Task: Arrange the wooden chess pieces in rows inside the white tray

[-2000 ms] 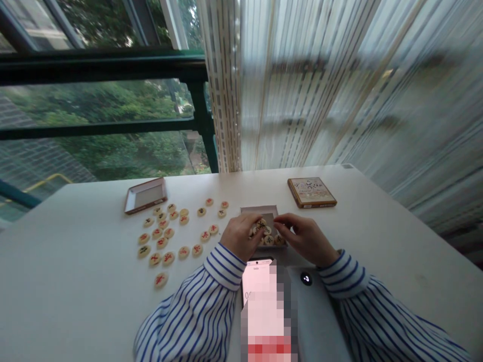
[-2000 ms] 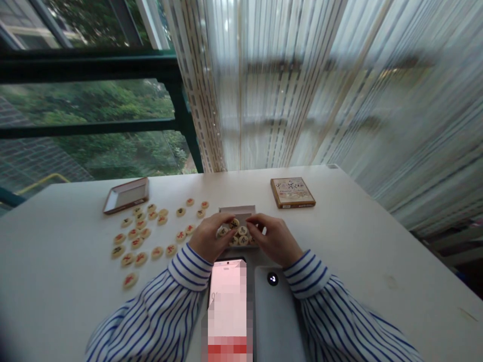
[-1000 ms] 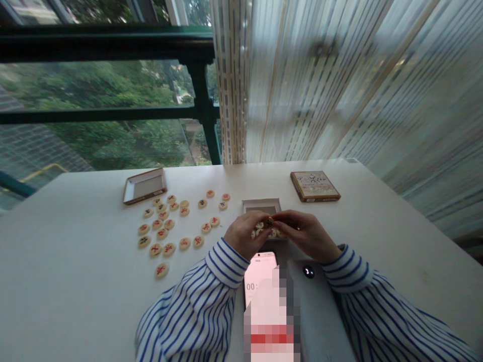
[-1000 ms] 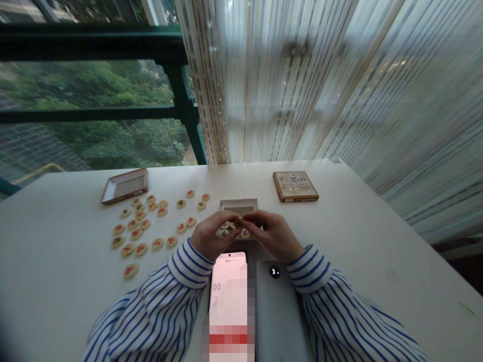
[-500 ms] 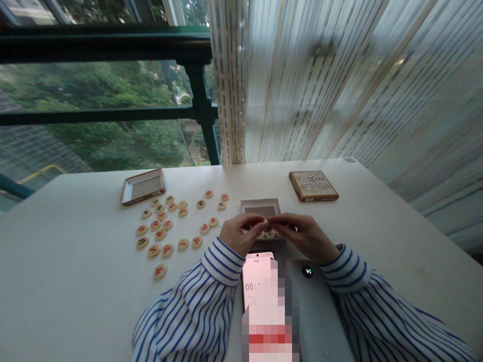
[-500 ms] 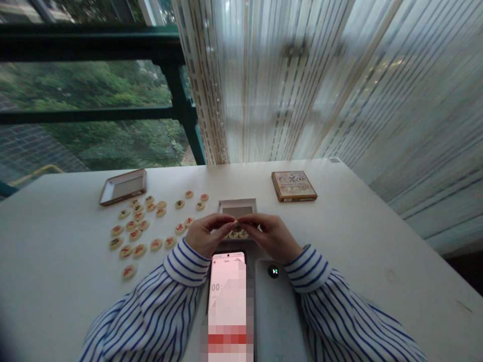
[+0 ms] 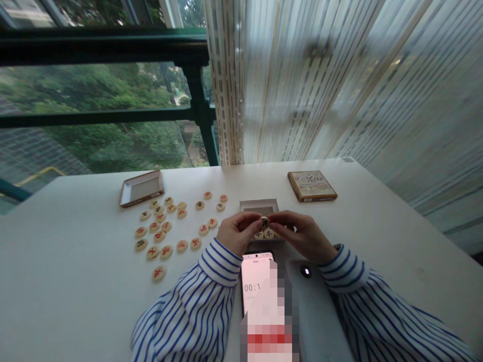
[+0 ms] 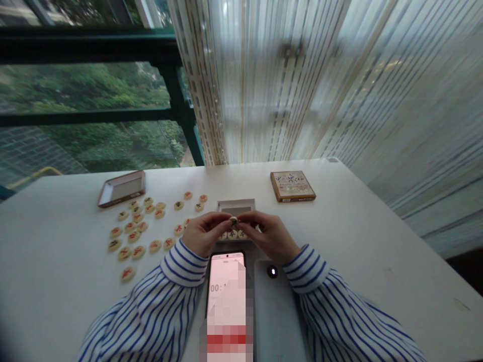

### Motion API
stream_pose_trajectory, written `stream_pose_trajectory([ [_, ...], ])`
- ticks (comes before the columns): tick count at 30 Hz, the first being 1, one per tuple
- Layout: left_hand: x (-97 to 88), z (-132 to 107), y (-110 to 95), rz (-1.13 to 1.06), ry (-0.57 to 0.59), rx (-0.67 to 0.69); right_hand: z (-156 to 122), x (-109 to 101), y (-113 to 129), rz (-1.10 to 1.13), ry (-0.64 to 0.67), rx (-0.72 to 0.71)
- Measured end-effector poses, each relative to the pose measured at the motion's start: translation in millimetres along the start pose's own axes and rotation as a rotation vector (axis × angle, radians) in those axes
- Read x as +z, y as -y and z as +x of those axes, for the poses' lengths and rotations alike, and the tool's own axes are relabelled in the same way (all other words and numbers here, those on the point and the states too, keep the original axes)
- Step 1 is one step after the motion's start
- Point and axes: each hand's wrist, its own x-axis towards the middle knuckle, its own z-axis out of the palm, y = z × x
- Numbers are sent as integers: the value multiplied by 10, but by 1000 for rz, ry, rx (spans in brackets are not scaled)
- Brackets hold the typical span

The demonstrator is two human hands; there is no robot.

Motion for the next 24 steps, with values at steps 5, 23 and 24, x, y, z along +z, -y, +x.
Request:
stream_pose_trajectory([
  [5,5,-8,-7,-3,26,-3,-5,1,9,41,-10,21],
  [23,27,-8,-73,-93,-22,-82,-3,6,-47,-296,-56,-321],
  [24,26,-9,-71,-82,-24,-82,0,7,-50,-325,-56,-332],
])
